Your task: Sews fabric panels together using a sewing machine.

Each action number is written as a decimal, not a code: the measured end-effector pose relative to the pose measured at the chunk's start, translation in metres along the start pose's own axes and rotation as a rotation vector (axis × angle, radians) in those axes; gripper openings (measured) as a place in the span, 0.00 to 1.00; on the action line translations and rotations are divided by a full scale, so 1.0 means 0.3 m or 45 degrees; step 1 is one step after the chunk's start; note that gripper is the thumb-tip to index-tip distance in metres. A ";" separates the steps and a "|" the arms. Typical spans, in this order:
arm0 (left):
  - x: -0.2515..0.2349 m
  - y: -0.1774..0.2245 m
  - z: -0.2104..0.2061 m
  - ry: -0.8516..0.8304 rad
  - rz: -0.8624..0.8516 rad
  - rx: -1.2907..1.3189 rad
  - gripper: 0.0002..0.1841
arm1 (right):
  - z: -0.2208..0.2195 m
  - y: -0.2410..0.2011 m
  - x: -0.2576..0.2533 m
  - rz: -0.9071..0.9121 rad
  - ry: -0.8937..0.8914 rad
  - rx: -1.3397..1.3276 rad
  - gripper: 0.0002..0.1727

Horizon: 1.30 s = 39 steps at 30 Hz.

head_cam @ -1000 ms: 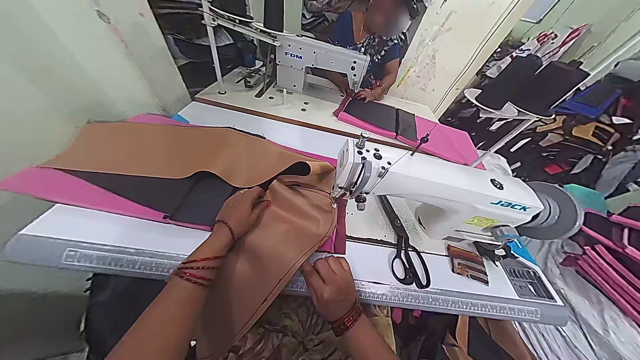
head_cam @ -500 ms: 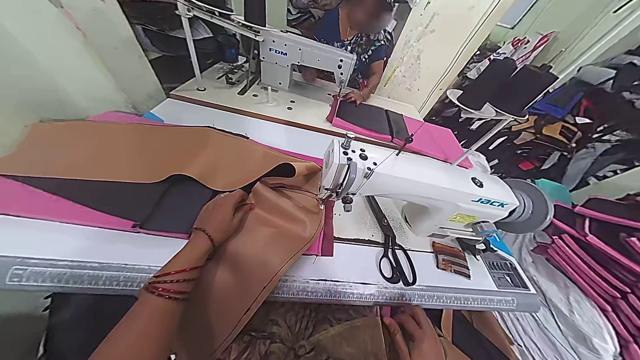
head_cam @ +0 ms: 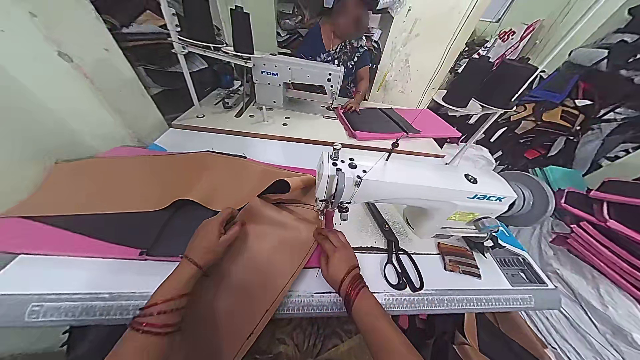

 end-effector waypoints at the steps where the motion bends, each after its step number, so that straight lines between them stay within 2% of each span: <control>1: -0.012 0.024 0.016 0.030 -0.037 -0.071 0.17 | -0.001 0.004 0.000 0.011 0.016 -0.001 0.24; 4: -0.079 0.075 0.033 -0.005 -0.077 -0.280 0.17 | -0.009 0.006 0.005 0.020 0.013 0.020 0.24; 6: -0.138 0.063 0.011 -0.154 -0.031 -0.339 0.14 | -0.009 0.006 0.003 -0.001 -0.013 0.036 0.24; 8: -0.175 0.017 -0.011 -0.358 0.042 -0.297 0.14 | -0.011 0.007 -0.006 -0.021 -0.037 0.054 0.24; 10: -0.161 -0.035 -0.033 -0.435 0.005 -0.135 0.15 | -0.007 0.010 -0.013 -0.066 -0.061 0.030 0.24; 14: -0.071 -0.045 -0.068 -0.356 -0.147 0.075 0.20 | 0.004 0.029 -0.026 -0.145 -0.026 -0.050 0.19; 16: -0.045 -0.047 -0.076 -0.306 -0.162 0.050 0.23 | 0.011 0.028 -0.028 -0.071 0.050 -0.046 0.17; 18: -0.040 -0.030 -0.076 -0.343 -0.085 -0.001 0.27 | 0.016 0.028 -0.029 0.028 0.142 -0.023 0.13; 20: -0.042 -0.012 -0.078 -0.375 -0.018 0.055 0.24 | 0.019 0.033 -0.031 0.042 0.144 0.004 0.11; 22: -0.054 -0.006 -0.066 -0.281 -0.121 0.167 0.20 | 0.021 0.038 -0.047 0.018 0.103 0.023 0.11; 26: -0.115 0.008 -0.039 -0.106 -0.424 0.012 0.26 | 0.005 0.032 -0.048 -0.022 0.005 0.055 0.13; 30: -0.179 -0.019 -0.060 -0.221 -0.373 -0.050 0.26 | 0.006 0.030 -0.004 -0.054 -0.042 0.050 0.19; 34: -0.197 -0.078 -0.104 -0.179 -0.298 0.047 0.25 | 0.014 0.027 0.032 0.001 -0.004 0.005 0.22; 37: -0.184 -0.084 -0.117 -0.184 -0.383 0.068 0.27 | 0.010 0.025 0.034 -0.007 -0.018 -0.006 0.22; 39: -0.171 -0.090 -0.127 -0.263 -0.426 0.034 0.28 | 0.010 0.023 0.029 -0.073 -0.067 -0.014 0.20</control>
Point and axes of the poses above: each hand's wrist, its own x-axis away from the middle knuckle, its own z-axis out of the back of the hand, y = z × x, the point moved 6 cm from there along -x, towards the middle knuckle, and after that the axes turned 12 degrees about -z, right-handed, at the moved point
